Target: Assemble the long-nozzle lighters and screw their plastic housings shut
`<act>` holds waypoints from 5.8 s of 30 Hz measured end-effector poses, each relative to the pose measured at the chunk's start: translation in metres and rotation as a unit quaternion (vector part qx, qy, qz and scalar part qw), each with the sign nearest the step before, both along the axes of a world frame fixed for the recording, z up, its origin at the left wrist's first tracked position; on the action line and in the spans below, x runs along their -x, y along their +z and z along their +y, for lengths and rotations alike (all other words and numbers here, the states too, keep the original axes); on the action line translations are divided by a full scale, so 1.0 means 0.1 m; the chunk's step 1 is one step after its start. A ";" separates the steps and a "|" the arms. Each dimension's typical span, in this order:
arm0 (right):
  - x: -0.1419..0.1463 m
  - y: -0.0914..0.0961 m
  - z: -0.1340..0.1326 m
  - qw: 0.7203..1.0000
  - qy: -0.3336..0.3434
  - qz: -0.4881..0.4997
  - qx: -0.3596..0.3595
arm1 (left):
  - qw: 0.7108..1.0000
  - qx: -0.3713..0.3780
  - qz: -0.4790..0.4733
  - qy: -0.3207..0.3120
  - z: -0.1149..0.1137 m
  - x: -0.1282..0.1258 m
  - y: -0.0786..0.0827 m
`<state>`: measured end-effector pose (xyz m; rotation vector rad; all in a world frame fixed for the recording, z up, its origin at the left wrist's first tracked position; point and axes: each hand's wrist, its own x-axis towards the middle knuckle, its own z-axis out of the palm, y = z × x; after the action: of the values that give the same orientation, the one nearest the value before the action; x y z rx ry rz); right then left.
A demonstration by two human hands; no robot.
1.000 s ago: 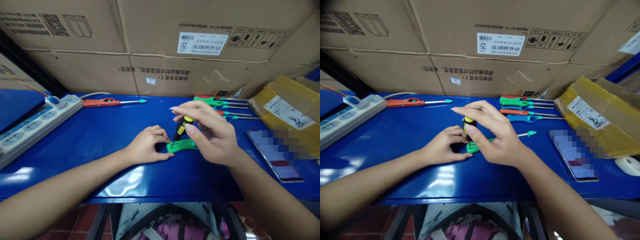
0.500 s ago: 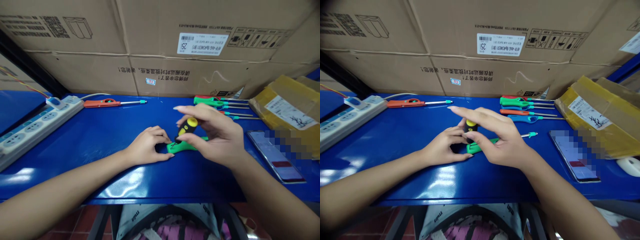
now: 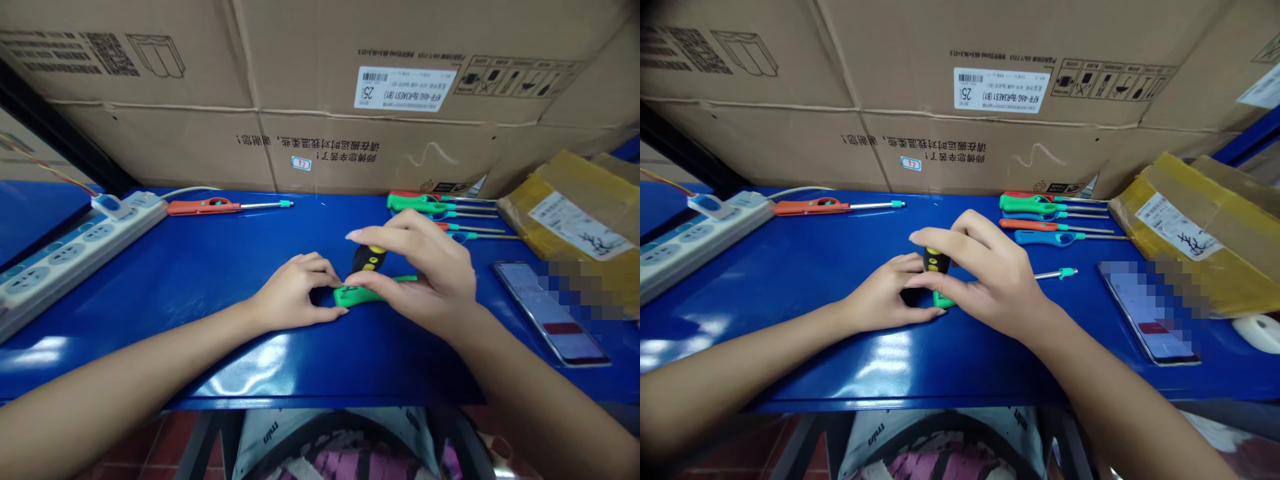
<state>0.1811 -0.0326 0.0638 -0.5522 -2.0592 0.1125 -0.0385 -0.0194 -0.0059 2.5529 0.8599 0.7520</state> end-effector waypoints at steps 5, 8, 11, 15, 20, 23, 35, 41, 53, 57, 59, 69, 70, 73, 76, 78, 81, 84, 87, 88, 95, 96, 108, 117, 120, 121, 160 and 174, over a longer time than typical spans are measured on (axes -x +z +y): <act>0.02 0.03 -0.03 0.993 0.076 -0.030 0.081 | 1.000 0.012 -0.008 0.000 0.00 0.00 -0.01; 0.06 -0.01 -0.02 0.998 0.035 0.033 0.027 | 1.000 0.009 -0.008 0.002 0.00 0.00 -0.01; 0.06 -0.01 -0.01 1.000 0.006 0.029 0.006 | 1.000 0.012 -0.012 0.004 0.00 -0.01 -0.01; -0.02 0.04 -0.03 0.985 0.095 -0.028 0.142 | 0.999 0.026 -0.018 0.004 0.00 0.00 -0.01; 0.04 -0.05 -0.02 0.990 0.061 0.039 0.119 | 0.999 0.030 -0.022 0.007 0.00 -0.01 -0.02; 0.07 -0.08 0.00 0.999 0.017 0.045 0.021 | 0.999 0.028 -0.020 0.011 0.00 -0.01 -0.02; 0.03 0.01 -0.02 0.997 0.024 0.034 0.063 | 0.999 0.029 -0.024 0.007 0.00 -0.02 -0.01; 0.00 0.01 -0.06 0.976 0.115 0.016 0.183 | 0.999 0.039 -0.031 0.007 0.00 -0.02 -0.01; -0.02 0.06 -0.01 0.987 0.098 -0.016 0.126 | 0.999 0.037 -0.032 0.024 -0.01 -0.03 -0.01; -0.04 0.06 0.00 0.990 0.066 0.006 0.122 | 0.998 0.039 -0.034 0.022 0.00 -0.02 -0.02; -0.02 0.02 0.00 0.995 0.040 0.012 0.095 | 0.998 0.041 -0.038 0.020 0.00 -0.02 -0.02; 0.07 -0.05 -0.03 0.995 0.003 0.027 0.092 | 0.998 0.033 -0.042 0.025 -0.01 -0.03 -0.01; 0.06 -0.02 -0.04 0.995 0.009 0.003 0.104 | 0.998 0.034 -0.044 0.026 -0.01 -0.03 -0.01; -0.01 0.06 -0.06 0.982 0.073 -0.060 0.163 | 0.998 0.043 -0.044 0.032 -0.01 -0.03 -0.01; -0.02 0.06 -0.06 0.971 0.122 -0.031 0.202 | 0.997 0.045 -0.045 0.034 -0.02 -0.03 -0.02; 0.00 0.02 -0.05 0.973 0.131 0.013 0.190 | 0.997 0.046 -0.044 0.034 -0.02 -0.03 -0.02; 0.05 -0.04 -0.01 0.975 0.145 0.049 0.164 | 0.997 0.050 -0.040 0.031 -0.02 -0.04 -0.01; 0.07 -0.06 0.02 0.976 0.140 0.066 0.155 | 0.998 0.045 -0.045 0.024 -0.03 -0.04 0.00; 0.07 -0.06 0.03 0.977 0.132 0.072 0.148 | 0.998 0.036 -0.051 0.022 -0.03 -0.05 0.00; 0.07 -0.06 0.02 0.978 0.131 0.073 0.148 | 0.998 0.035 -0.051 0.022 -0.03 -0.05 0.00; 0.04 -0.03 0.01 0.978 0.100 0.055 0.176 | 0.998 0.037 -0.037 0.025 -0.03 -0.04 0.00; 0.02 -0.02 0.02 0.977 0.092 0.061 0.181 | 0.999 0.037 -0.032 0.024 -0.02 -0.03 0.00; -0.32 -0.24 0.55 0.933 -0.055 0.202 0.294 | 0.986 -0.028 0.158 0.053 -0.01 0.12 0.27; -0.14 -0.71 0.62 0.957 -0.136 -0.141 0.214 | 0.993 -0.011 0.120 0.017 -0.04 0.04 0.04; -0.15 -0.63 0.60 0.947 -0.163 -0.182 0.207 | 0.992 -0.013 0.125 0.000 -0.03 0.03 0.05; -0.19 -0.57 0.59 0.943 -0.174 -0.196 0.205 | 0.992 -0.008 0.127 -0.009 -0.02 0.05 0.07; -0.84 -0.24 0.37 0.945 -0.065 -0.268 0.174 | 0.996 -0.060 0.062 -0.006 0.32 0.50 0.34; -0.48 -0.38 0.22 0.950 -0.042 -0.275 0.141 | 0.996 -0.053 0.077 -0.013 0.14 0.27 0.26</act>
<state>0.2294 -0.0108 0.0255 -0.9294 -2.5755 0.2241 -0.0659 -0.0059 0.0206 2.7401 0.8516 0.6147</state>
